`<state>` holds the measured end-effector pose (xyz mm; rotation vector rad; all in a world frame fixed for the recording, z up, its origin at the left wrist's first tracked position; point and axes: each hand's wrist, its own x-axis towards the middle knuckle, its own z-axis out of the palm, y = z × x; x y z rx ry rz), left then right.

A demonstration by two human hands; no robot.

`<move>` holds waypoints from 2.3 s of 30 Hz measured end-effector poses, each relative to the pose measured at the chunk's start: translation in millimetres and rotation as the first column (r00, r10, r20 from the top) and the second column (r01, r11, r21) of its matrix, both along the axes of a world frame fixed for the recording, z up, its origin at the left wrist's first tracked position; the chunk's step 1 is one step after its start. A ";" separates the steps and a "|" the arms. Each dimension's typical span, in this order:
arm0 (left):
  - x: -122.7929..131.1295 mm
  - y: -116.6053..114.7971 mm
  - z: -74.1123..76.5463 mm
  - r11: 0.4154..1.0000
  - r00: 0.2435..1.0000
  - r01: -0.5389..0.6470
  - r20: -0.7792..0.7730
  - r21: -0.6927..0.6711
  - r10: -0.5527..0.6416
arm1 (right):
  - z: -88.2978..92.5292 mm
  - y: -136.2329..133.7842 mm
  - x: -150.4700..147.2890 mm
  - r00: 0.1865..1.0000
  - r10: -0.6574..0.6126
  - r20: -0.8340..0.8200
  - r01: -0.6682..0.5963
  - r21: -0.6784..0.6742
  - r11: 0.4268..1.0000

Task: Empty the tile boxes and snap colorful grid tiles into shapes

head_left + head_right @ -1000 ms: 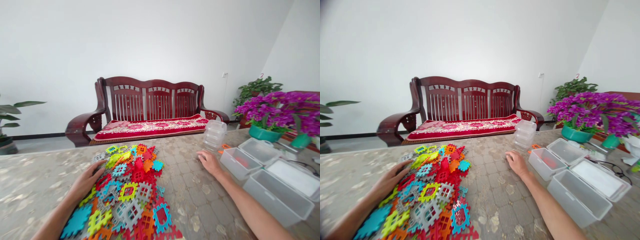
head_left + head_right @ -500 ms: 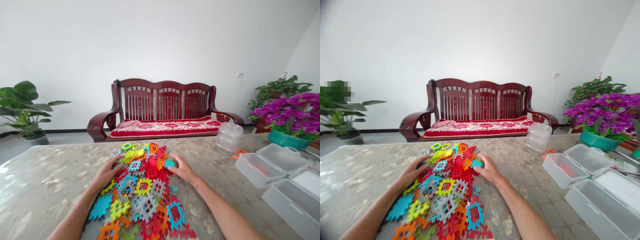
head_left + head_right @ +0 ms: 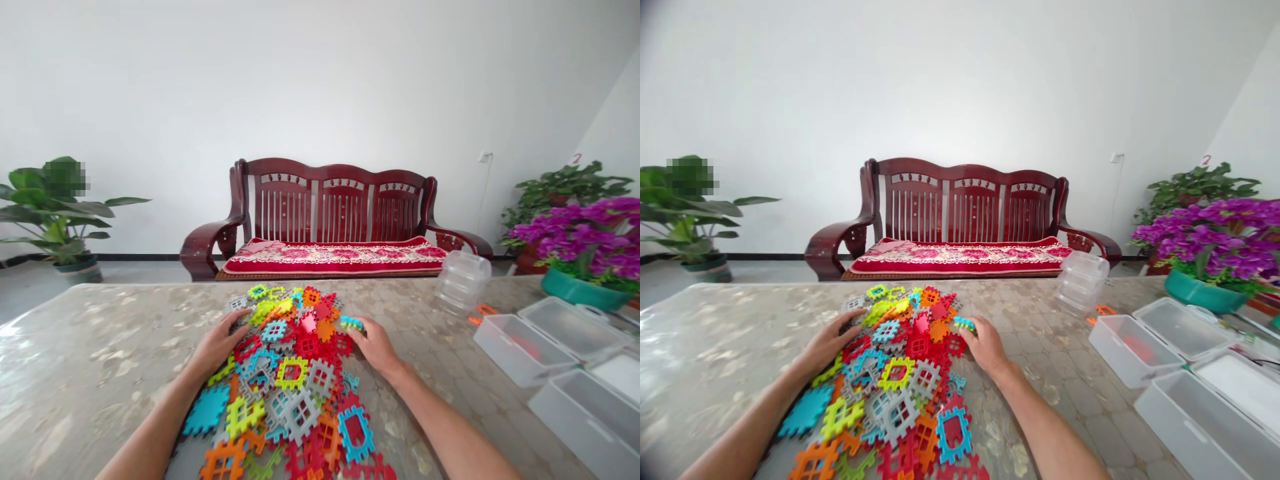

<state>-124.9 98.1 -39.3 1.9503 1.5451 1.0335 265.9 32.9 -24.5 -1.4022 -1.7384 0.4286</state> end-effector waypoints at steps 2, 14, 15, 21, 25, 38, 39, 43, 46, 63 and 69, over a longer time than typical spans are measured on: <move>-0.2 0.1 -0.6 1.000 1.000 -0.001 0.000 0.002 0.001 | -5.1 7.1 6.8 0.984 -0.138 -0.108 0.134 -0.048 0.990; 2.7 -2.6 1.7 1.000 1.000 -0.022 0.006 0.011 0.021 | -22.9 35.4 59.9 0.938 -0.334 -0.094 0.335 -0.002 0.942; 2.8 -2.7 2.1 1.000 1.000 -0.026 0.006 0.011 0.026 | -23.4 34.1 61.1 0.929 -0.366 -0.051 0.368 0.034 0.929; 2.0 -1.6 1.6 0.999 0.999 -0.036 0.000 0.012 0.036 | -9.8 17.5 48.9 0.918 -0.322 0.233 0.312 0.078 0.947; 1.2 -1.0 0.3 0.999 0.999 -0.032 -0.002 0.012 0.032 | -0.7 9.7 38.9 0.909 -0.218 0.356 0.220 0.035 0.975; 0.1 -0.7 -0.1 0.999 0.999 -0.038 -0.004 0.022 0.038 | -17.6 36.5 45.6 0.882 -0.232 0.410 0.225 0.066 0.972; -0.3 -0.1 -0.8 0.999 0.999 -0.037 -0.008 0.024 0.037 | -18.4 37.7 46.0 0.873 -0.218 0.437 0.221 0.044 0.974; -0.5 0.6 -1.4 0.998 0.999 -0.040 -0.002 0.042 0.040 | -16.4 40.1 48.4 0.827 -0.195 0.527 0.217 0.020 0.976; -0.2 0.6 -0.7 0.998 0.999 -0.042 0.009 0.054 0.042 | -11.6 43.7 55.3 0.792 -0.183 0.583 0.209 0.024 0.978; -1.6 3.5 -6.6 0.998 0.999 -0.041 -0.014 0.039 0.041 | -1.4 40.3 55.5 0.768 -0.252 0.589 0.270 0.058 0.961; -2.0 4.9 -8.2 0.998 0.999 -0.044 -0.026 0.042 0.045 | -0.5 42.9 53.8 0.755 -0.232 0.613 0.245 0.065 0.967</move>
